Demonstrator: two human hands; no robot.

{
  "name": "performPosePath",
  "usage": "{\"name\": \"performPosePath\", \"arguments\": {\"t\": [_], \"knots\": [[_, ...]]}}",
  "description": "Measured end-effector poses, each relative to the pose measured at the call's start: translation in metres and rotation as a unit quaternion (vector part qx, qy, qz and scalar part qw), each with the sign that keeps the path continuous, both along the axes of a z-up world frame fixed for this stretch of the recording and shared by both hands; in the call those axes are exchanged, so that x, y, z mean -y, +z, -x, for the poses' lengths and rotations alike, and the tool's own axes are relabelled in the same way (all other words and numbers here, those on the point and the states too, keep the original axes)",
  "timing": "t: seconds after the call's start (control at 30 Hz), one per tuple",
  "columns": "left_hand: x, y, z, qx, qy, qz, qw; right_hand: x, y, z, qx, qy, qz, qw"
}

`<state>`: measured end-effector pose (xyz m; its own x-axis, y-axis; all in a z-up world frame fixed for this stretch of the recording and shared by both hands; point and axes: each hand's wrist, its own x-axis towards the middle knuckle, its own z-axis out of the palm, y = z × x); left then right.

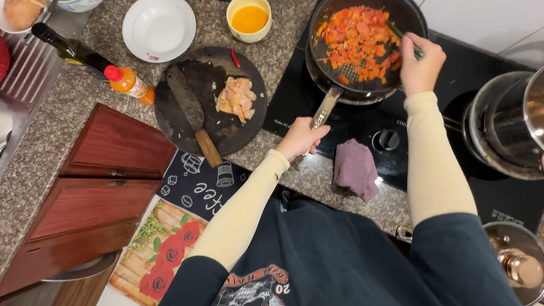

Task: The person takes a bottle of chili sauce from an upper cabinet, opens it, and pours sauce into a frying pan of chopped vegetables on the induction stove. They stir the vegetables with a spatula, fill a glass with water at the sink, pour the water into the pan, and continue stirring as the mixture simmers.

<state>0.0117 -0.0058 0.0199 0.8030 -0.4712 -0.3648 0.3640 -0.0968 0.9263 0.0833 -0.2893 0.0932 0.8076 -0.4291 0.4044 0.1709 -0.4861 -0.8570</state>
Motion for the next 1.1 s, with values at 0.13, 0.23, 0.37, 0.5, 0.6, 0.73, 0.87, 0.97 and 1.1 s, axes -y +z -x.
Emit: {"name": "performPosePath", "arguments": {"t": [0.13,0.23,0.37,0.5,0.6,0.73,0.87,0.97,1.1], "knots": [[0.001,0.005,0.002,-0.011,0.001,-0.009,1.0,-0.022,0.012,-0.003,-0.044,0.127,0.095,0.986],[0.001,0.002,0.001,-0.01,-0.004,-0.011,1.0,-0.033,0.027,0.005,-0.072,0.191,-0.065,0.977],[0.0,0.004,0.002,-0.019,-0.002,0.001,1.0,-0.035,0.024,0.007,-0.072,0.213,0.028,0.974],[-0.003,0.007,-0.001,-0.017,-0.003,-0.009,1.0,-0.018,0.018,0.009,-0.086,0.165,-0.077,0.98],[-0.005,0.004,-0.002,-0.013,-0.01,-0.005,1.0,-0.004,0.016,0.021,-0.058,0.039,0.018,0.997],[-0.005,0.006,-0.004,0.002,-0.023,-0.003,1.0,-0.003,0.008,0.04,-0.013,0.095,0.16,0.982],[-0.005,0.011,-0.003,-0.014,-0.017,-0.032,0.999,-0.009,0.023,0.047,-0.012,0.069,0.108,0.992],[-0.004,0.007,-0.001,0.0,-0.018,-0.014,1.0,-0.009,0.028,0.057,-0.036,0.163,0.21,0.963],[-0.005,0.01,-0.002,-0.006,-0.012,-0.03,0.999,-0.008,0.045,0.068,-0.045,0.13,0.185,0.973]]}}
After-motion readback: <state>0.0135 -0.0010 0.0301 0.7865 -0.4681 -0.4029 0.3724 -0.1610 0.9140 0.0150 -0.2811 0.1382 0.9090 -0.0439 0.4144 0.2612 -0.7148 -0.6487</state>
